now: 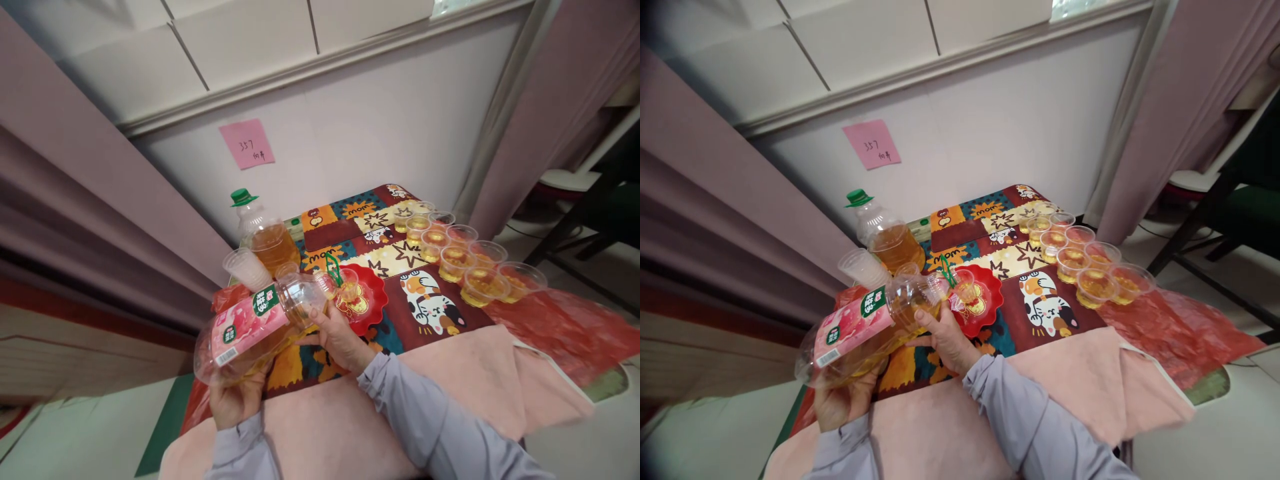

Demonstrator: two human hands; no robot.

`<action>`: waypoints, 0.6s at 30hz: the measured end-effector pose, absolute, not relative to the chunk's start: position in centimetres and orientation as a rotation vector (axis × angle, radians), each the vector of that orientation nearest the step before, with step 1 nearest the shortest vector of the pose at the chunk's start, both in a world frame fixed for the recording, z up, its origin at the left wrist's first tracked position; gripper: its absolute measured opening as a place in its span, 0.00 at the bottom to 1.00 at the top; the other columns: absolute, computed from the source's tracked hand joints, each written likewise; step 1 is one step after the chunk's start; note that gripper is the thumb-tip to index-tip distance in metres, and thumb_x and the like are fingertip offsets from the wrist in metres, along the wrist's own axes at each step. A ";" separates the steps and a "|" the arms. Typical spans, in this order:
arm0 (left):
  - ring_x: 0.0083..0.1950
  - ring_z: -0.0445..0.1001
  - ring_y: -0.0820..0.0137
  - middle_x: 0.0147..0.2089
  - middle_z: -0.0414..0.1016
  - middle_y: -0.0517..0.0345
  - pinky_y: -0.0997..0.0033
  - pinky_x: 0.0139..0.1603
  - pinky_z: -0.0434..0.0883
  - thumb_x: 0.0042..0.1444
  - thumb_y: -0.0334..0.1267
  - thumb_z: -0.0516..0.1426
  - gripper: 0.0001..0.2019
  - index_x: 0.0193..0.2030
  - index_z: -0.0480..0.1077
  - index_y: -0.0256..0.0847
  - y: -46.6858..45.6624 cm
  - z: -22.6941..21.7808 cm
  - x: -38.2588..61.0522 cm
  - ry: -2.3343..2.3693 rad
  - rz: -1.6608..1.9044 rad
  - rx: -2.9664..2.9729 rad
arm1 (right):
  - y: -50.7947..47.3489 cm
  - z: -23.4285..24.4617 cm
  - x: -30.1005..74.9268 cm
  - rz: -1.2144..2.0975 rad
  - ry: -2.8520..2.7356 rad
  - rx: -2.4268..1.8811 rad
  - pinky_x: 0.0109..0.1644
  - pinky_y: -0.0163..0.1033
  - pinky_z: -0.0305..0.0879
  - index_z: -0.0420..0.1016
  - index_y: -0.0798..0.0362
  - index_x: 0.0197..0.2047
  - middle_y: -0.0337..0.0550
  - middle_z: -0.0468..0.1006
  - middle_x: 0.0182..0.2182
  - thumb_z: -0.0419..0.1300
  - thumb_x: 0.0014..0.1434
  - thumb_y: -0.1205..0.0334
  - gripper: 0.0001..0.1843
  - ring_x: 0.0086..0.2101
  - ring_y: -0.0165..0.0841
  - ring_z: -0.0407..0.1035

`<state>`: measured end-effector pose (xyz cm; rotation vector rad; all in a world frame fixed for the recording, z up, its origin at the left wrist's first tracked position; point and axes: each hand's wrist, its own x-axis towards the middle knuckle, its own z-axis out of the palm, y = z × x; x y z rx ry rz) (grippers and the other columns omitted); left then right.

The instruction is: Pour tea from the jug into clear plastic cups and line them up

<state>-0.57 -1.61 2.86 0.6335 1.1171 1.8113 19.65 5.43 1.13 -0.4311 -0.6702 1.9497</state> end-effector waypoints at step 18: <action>0.63 0.81 0.50 0.65 0.83 0.60 0.42 0.64 0.81 0.50 0.59 0.74 0.39 0.69 0.76 0.57 -1.6 2.7 -0.5 1.120 1.835 0.584 | 5.5 1.3 19.8 1.954 -0.690 -0.432 0.50 0.51 0.88 0.65 0.37 0.71 0.44 0.76 0.69 0.76 0.61 0.40 0.42 0.60 0.45 0.80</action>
